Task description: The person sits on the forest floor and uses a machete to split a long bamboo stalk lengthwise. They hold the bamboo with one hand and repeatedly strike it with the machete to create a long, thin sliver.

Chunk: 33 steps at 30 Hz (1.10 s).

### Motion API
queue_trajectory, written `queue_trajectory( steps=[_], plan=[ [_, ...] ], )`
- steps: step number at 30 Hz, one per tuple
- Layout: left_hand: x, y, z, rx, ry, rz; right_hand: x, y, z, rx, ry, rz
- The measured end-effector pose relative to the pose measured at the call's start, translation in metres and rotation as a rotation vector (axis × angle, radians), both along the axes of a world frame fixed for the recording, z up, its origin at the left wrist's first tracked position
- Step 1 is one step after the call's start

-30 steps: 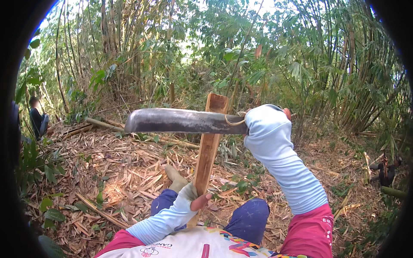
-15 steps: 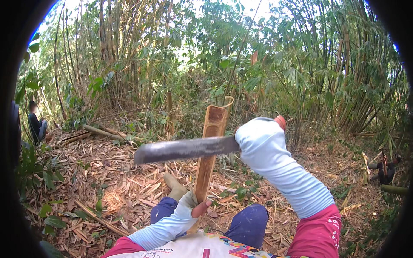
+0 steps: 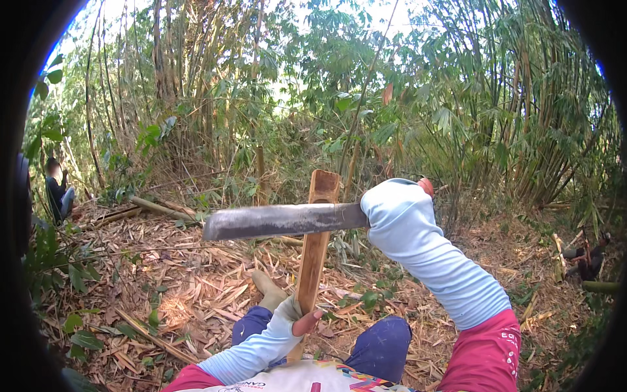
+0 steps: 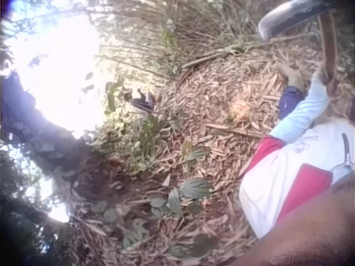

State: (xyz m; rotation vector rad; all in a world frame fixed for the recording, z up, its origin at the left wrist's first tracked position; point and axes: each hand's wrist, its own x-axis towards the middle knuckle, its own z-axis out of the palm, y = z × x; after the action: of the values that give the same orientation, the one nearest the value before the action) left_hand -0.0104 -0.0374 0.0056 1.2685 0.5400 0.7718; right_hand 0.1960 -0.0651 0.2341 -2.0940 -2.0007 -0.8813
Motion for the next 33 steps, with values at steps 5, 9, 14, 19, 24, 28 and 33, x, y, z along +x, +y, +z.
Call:
queue_trajectory(
  steps=[5, 9, 14, 19, 24, 28, 33],
  plan=[
    [0.003, 0.001, 0.0, 0.007, 0.033, -0.043, 0.024, 0.004, 0.024, 0.299, 0.318, 0.113],
    [-0.009, -0.014, 0.012, -0.006, 0.039, -0.043, 0.025, 0.026, 0.007, 0.25, 0.182, 0.211],
    [0.004, -0.003, -0.002, 0.008, -0.093, -0.053, 0.127, 0.075, -0.086, 0.126, 0.633, -0.084],
    [-0.023, 0.035, -0.013, 0.03, -0.092, 0.096, 0.222, 0.136, -0.303, -0.006, 1.269, 0.044],
    [-0.06, 0.049, -0.005, 0.041, -0.109, 0.344, 0.187, 0.147, -0.466, -0.293, 1.596, -0.028],
    [-0.089, 0.054, -0.008, -0.005, -0.397, 0.265, 0.113, 0.127, -0.542, -0.456, 1.708, -0.154],
    [-0.145, 0.077, 0.031, 0.312, -0.207, 0.313, 0.073, 0.094, -0.574, -0.458, 1.777, -0.238]
  ],
)
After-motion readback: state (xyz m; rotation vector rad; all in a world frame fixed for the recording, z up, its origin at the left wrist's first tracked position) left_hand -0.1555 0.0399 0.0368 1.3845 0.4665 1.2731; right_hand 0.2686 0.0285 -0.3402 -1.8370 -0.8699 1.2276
